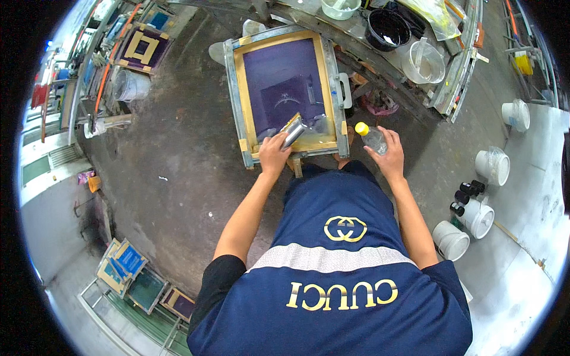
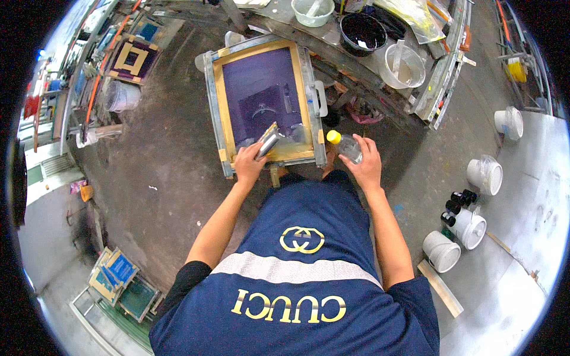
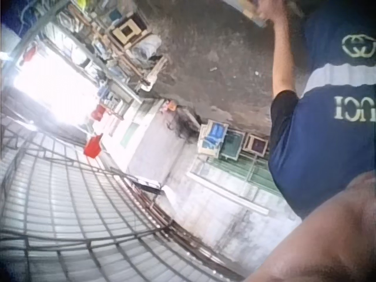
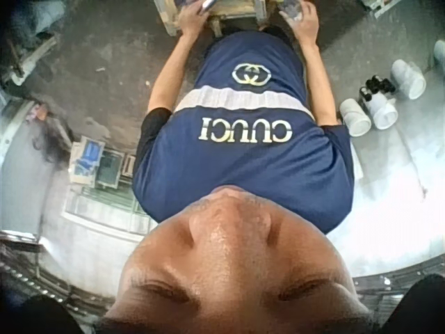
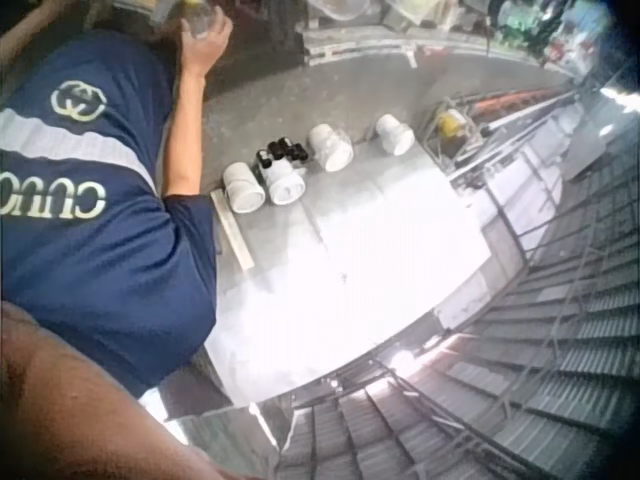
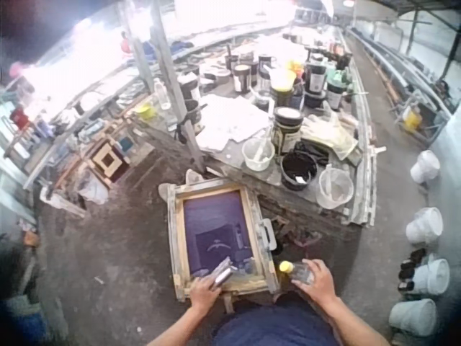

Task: The person uses a squeegee to pull purple ink across a screen-printing frame, repeatedly clearing the mesh to deposit ink onto a garment below. The person then lifts the frame, walks to a workbench, and pours a liquid from a bottle onto the squeegee before returning to the printing station.

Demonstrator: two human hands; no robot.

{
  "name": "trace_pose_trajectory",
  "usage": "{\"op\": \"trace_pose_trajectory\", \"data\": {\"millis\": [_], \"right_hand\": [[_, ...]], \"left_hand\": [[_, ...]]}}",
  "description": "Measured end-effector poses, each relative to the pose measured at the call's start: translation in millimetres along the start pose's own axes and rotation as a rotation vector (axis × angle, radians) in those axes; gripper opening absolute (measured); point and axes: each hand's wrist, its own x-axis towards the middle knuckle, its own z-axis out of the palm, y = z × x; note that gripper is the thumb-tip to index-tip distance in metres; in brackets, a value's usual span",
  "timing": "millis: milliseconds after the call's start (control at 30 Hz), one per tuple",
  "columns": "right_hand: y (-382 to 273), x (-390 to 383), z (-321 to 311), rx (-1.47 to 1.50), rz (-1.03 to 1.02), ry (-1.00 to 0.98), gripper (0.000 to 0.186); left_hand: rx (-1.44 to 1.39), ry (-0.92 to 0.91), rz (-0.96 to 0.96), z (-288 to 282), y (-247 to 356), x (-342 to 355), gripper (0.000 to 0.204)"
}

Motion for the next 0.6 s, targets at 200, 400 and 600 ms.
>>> {"op": "trace_pose_trajectory", "data": {"millis": [200, 400, 600], "right_hand": [[-3.9, 1.8, 7.0, 0.012, -0.020, -0.019, 0.071], [2.4, 16.1, -5.2, 0.027, -0.011, 0.042, 0.071], [19.7, -5.2, -9.7, 0.012, 0.082, 0.030, 0.070]], "left_hand": [[0.140, -0.261, 0.174, 28.6, 39.7, 35.8, 0.055], [0.190, -0.387, 0.257, -25.9, -15.5, 23.7, 0.042], [-0.103, -0.172, -0.445, -52.3, -60.0, -3.0, 0.017]]}}
